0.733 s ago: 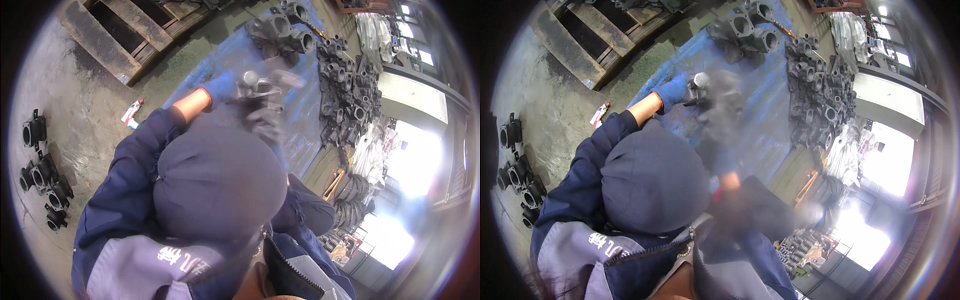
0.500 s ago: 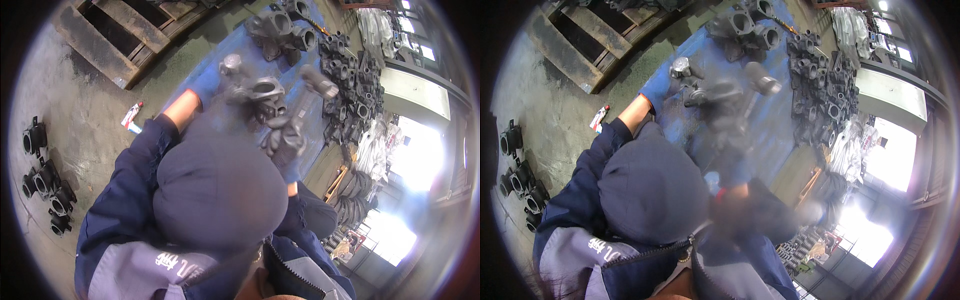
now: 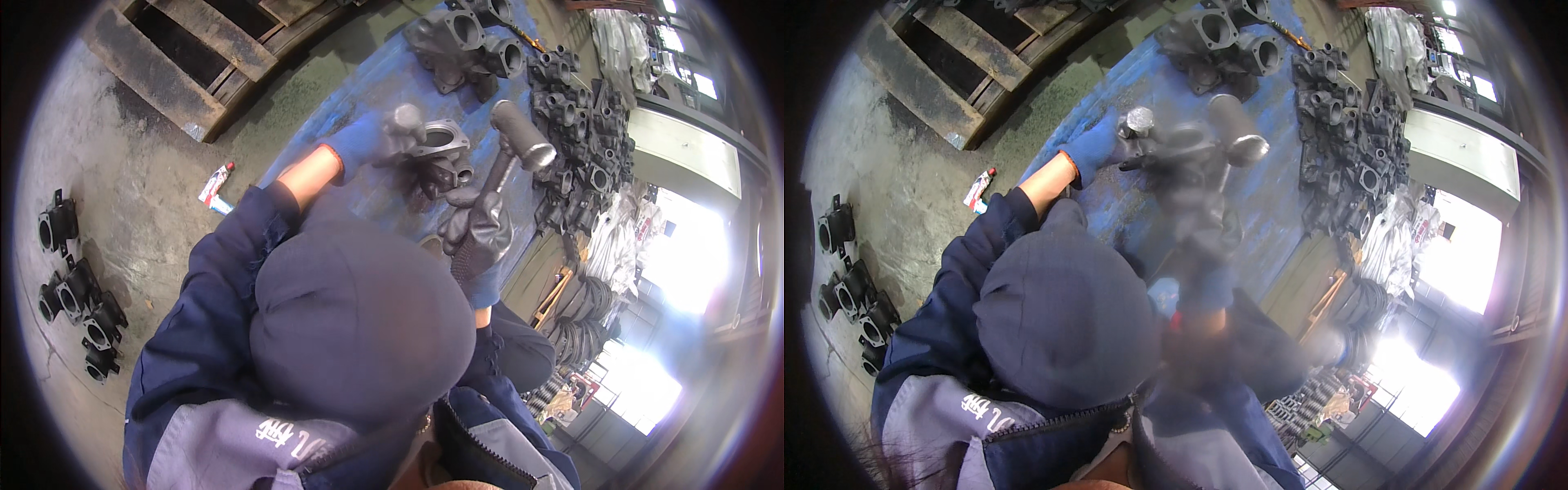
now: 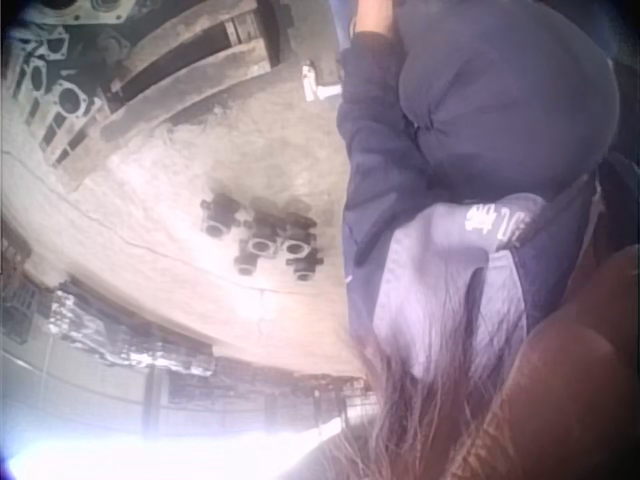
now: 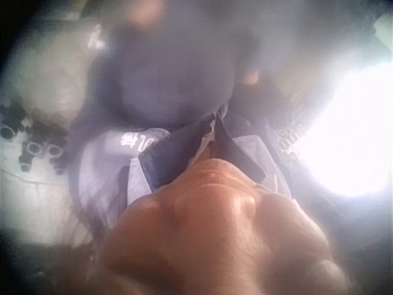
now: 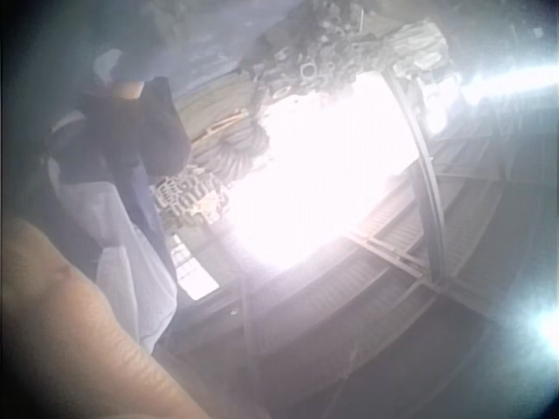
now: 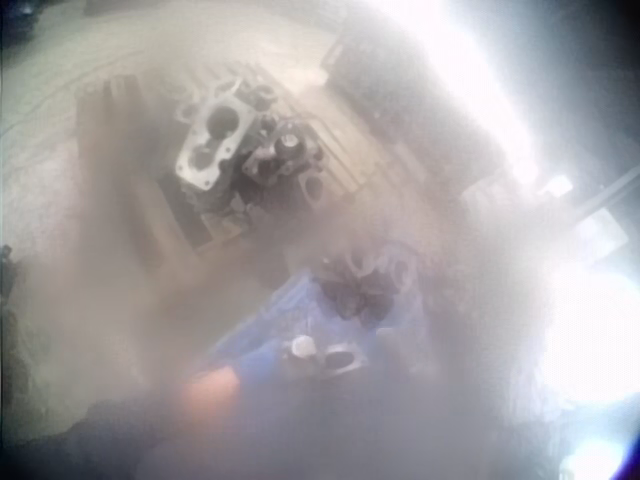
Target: The person cleans multiple dark metal parts on a blue work surface. They wipe each part with a cloth, rotate it to clean different sides, and occasionally use a hammer to tap the part. Finished parts are placed on a wooden pallet to the left.
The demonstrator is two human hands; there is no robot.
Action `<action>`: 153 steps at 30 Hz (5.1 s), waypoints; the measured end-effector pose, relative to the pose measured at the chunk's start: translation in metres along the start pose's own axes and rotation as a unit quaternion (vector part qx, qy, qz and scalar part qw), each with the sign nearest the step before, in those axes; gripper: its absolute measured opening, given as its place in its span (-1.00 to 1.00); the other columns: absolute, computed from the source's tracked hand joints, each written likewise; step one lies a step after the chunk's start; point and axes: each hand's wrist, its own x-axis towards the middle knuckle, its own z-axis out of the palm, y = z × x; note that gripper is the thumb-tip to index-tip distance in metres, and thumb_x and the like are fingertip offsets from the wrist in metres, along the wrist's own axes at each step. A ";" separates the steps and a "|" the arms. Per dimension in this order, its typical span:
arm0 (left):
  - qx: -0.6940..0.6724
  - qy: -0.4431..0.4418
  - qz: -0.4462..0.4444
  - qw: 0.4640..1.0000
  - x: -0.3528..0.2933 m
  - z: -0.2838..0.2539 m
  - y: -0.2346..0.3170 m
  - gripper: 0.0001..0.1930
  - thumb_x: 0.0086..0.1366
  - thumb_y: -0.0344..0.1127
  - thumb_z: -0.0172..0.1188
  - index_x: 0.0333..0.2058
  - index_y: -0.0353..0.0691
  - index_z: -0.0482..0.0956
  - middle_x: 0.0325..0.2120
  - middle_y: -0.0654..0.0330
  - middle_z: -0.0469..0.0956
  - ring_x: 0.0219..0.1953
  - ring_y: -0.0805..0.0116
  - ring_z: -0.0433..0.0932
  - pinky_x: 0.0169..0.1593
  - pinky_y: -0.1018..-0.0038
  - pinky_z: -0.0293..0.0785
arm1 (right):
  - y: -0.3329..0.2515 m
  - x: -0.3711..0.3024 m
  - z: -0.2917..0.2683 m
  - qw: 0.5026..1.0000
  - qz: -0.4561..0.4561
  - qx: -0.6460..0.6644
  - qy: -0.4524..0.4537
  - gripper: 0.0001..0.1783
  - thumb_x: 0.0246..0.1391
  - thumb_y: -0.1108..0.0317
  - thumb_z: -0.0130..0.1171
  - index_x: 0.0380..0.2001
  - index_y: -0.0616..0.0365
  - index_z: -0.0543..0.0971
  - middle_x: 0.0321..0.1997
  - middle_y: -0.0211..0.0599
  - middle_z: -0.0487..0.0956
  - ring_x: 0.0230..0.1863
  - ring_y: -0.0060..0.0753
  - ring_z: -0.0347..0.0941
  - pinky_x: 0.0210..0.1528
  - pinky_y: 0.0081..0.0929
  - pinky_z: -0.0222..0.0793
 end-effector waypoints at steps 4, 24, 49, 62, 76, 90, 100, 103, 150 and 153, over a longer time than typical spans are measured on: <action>0.260 -0.004 -0.029 0.965 0.005 -0.001 -0.016 -0.81 0.27 -0.46 0.24 -0.14 -0.30 0.61 -0.22 0.15 0.66 -0.27 0.29 0.58 -0.15 0.41 0.57 | 0.008 0.006 0.009 0.999 -0.008 -0.050 -0.017 -0.34 0.33 -0.22 -0.01 -0.24 0.31 0.53 -0.76 -0.45 0.30 -0.75 -0.56 0.23 -0.67 -0.57 0.20; -0.029 0.068 -0.067 0.995 -0.003 -0.009 -0.009 -0.82 0.27 -0.45 0.28 -0.14 -0.24 0.61 -0.22 0.17 0.65 -0.18 0.41 0.58 -0.08 0.46 0.54 | -0.001 -0.004 0.003 0.996 -0.025 -0.089 -0.007 -0.50 0.37 -0.04 -0.05 -0.14 0.27 0.50 -0.62 -0.45 0.40 -0.67 -0.52 0.34 -0.51 -0.50 0.40; 0.225 0.028 -0.002 0.974 -0.015 0.007 0.034 -0.84 0.27 -0.42 0.25 -0.17 -0.20 0.63 -0.30 0.22 0.67 -0.28 0.47 0.56 -0.21 0.49 0.51 | -0.020 -0.006 0.014 0.999 -0.023 0.011 0.037 -0.29 0.30 -0.28 -0.03 -0.23 0.30 0.56 -0.80 -0.44 0.26 -0.79 -0.55 0.16 -0.72 -0.56 0.10; 0.289 -0.032 -0.038 0.956 0.007 -0.002 0.000 -0.82 0.25 -0.38 0.30 -0.17 -0.17 0.66 -0.28 0.20 0.69 -0.22 0.41 0.59 -0.10 0.43 0.52 | -0.006 -0.019 0.008 0.999 -0.042 0.034 -0.006 -0.45 0.42 -0.03 -0.09 -0.18 0.35 0.54 -0.74 -0.33 0.45 -0.76 -0.57 0.32 -0.70 -0.60 0.15; 0.026 -0.026 -0.038 0.999 0.014 -0.023 -0.019 -0.78 0.24 -0.44 0.22 -0.12 -0.24 0.63 -0.31 0.14 0.66 -0.22 0.32 0.60 -0.19 0.41 0.55 | -0.003 -0.024 0.000 0.996 -0.045 -0.066 -0.035 -0.45 0.43 -0.01 -0.11 -0.23 0.33 0.58 -0.73 -0.41 0.40 -0.72 -0.63 0.25 -0.63 -0.60 0.14; 0.123 0.041 0.099 0.987 -0.006 0.002 0.000 -0.87 0.28 -0.49 0.20 -0.20 -0.19 0.61 -0.33 0.24 0.63 -0.25 0.46 0.54 -0.16 0.47 0.52 | -0.016 -0.013 0.005 0.991 -0.088 -0.084 0.058 -0.35 0.39 -0.16 -0.11 -0.27 0.32 0.53 -0.82 -0.43 0.28 -0.82 -0.56 0.18 -0.63 -0.55 0.28; 0.295 0.033 0.039 0.954 0.003 0.002 -0.023 -0.83 0.26 -0.49 0.20 -0.17 -0.18 0.60 -0.30 0.22 0.64 -0.24 0.39 0.59 -0.13 0.43 0.55 | -0.006 -0.012 0.003 1.000 -0.014 0.007 -0.021 -0.42 0.36 -0.12 0.00 -0.25 0.30 0.54 -0.79 -0.42 0.32 -0.80 -0.57 0.19 -0.67 -0.56 0.21; 0.073 -0.029 0.142 0.987 0.018 0.003 -0.033 -0.80 0.24 -0.52 0.17 -0.16 -0.17 0.61 -0.29 0.18 0.65 -0.24 0.35 0.60 -0.13 0.43 0.55 | -0.017 0.000 0.017 0.995 -0.028 -0.084 -0.036 -0.48 0.35 -0.07 0.05 -0.23 0.28 0.54 -0.75 -0.41 0.37 -0.78 -0.57 0.24 -0.70 -0.58 0.19; 0.201 -0.011 -0.027 0.979 -0.012 0.004 0.042 -0.84 0.18 -0.57 0.25 -0.28 -0.18 0.63 -0.31 0.29 0.67 -0.24 0.47 0.58 -0.10 0.51 0.52 | 0.014 -0.003 -0.009 0.975 -0.102 -0.185 0.066 -0.30 0.36 -0.23 -0.11 -0.28 0.34 0.51 -0.80 -0.43 0.25 -0.79 -0.46 0.22 -0.59 -0.49 0.32; 0.293 -0.040 0.073 0.952 -0.014 0.000 0.038 -0.85 0.19 -0.32 0.28 -0.25 -0.09 0.68 -0.35 0.21 0.69 -0.32 0.34 0.63 -0.22 0.39 0.57 | 0.015 -0.005 -0.004 0.986 -0.069 -0.127 0.082 -0.31 0.36 -0.22 -0.10 -0.27 0.34 0.52 -0.80 -0.41 0.28 -0.78 -0.42 0.27 -0.61 -0.47 0.32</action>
